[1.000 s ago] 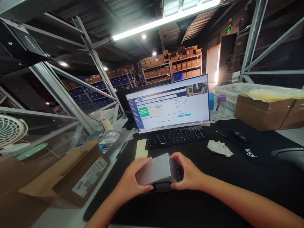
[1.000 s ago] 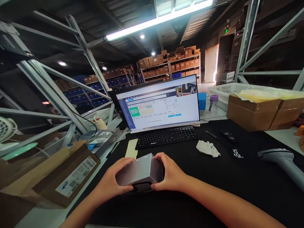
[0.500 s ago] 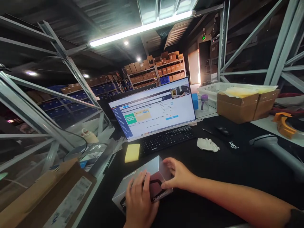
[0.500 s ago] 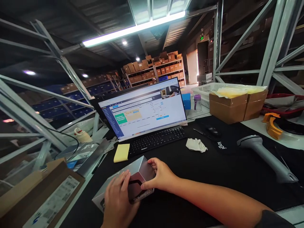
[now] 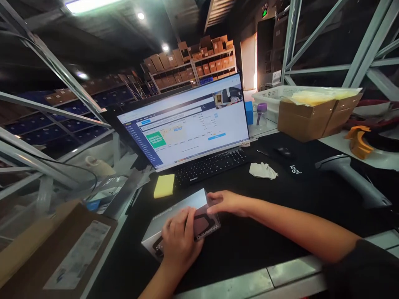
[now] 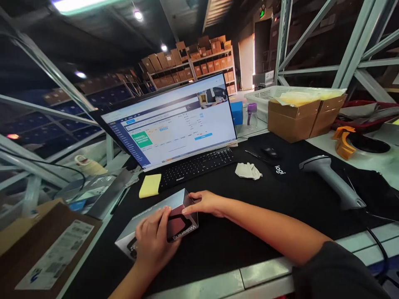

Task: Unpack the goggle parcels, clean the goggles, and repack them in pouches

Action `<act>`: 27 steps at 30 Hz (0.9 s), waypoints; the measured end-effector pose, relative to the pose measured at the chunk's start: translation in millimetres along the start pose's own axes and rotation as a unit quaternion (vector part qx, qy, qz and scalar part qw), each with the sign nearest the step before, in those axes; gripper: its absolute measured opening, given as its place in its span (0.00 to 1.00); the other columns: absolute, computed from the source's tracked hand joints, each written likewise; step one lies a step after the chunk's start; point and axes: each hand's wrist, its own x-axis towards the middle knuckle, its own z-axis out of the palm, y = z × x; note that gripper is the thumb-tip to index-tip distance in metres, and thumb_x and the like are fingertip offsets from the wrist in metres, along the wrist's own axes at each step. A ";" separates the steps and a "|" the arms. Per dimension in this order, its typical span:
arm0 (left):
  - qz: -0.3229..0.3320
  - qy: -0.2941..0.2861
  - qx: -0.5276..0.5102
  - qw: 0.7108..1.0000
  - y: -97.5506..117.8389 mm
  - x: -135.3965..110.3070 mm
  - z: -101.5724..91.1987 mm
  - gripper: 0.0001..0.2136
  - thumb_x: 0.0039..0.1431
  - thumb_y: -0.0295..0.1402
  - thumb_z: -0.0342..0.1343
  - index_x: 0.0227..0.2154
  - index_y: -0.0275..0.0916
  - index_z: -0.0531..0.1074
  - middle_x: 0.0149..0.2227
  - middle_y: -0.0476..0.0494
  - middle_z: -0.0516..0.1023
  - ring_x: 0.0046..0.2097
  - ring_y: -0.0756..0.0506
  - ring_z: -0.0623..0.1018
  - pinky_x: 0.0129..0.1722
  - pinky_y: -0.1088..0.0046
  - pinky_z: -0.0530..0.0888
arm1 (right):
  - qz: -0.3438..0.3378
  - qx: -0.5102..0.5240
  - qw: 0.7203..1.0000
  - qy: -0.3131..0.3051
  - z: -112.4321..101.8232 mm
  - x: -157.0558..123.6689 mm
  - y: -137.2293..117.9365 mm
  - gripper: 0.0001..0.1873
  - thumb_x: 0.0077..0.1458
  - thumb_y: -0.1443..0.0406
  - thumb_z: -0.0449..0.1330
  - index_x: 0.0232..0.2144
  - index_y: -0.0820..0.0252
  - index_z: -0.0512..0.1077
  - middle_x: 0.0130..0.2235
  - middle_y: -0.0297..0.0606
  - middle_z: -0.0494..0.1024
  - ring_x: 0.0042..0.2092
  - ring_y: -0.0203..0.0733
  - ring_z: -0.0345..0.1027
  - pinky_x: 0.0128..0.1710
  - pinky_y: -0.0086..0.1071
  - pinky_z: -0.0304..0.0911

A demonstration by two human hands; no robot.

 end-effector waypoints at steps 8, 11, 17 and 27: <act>-0.036 -0.096 -0.024 0.994 -4.2 9.0 -12.3 0.34 0.54 0.37 0.62 0.63 0.35 0.60 0.57 0.28 0.71 0.55 0.31 0.73 0.59 0.49 0.64 | 0.041 -0.039 0.994 0.093 -2.1 5.6 12.5 0.46 0.20 0.65 0.81 0.46 0.62 0.68 0.49 0.46 0.78 0.53 0.53 0.72 0.53 0.42 0.67; -0.084 -0.129 -0.012 0.988 -19.4 5.4 -18.6 0.39 0.48 0.38 0.65 0.63 0.36 0.59 0.60 0.27 0.68 0.59 0.29 0.70 0.63 0.44 0.59 | 0.054 -0.042 0.991 0.118 1.4 3.2 9.6 0.42 0.21 0.63 0.81 0.42 0.63 0.69 0.46 0.45 0.78 0.51 0.55 0.72 0.51 0.43 0.67; -0.093 -0.255 -0.034 0.962 -66.2 7.3 -32.6 0.41 0.46 0.34 0.64 0.65 0.35 0.56 0.56 0.30 0.70 0.56 0.32 0.72 0.56 0.53 0.70 | 0.060 0.002 0.992 0.111 10.8 -5.8 -8.8 0.31 0.34 0.54 0.77 0.39 0.63 0.74 0.40 0.43 0.81 0.46 0.51 0.74 0.50 0.40 0.67; -0.089 -0.349 -0.130 0.924 -97.7 30.3 -23.1 0.43 0.41 0.35 0.67 0.64 0.36 0.60 0.60 0.31 0.69 0.60 0.33 0.71 0.62 0.56 0.68 | 0.081 0.002 0.973 0.217 -88.8 -73.2 -19.7 0.25 0.49 0.45 0.64 0.40 0.56 0.75 0.44 0.45 0.80 0.48 0.53 0.73 0.48 0.46 0.69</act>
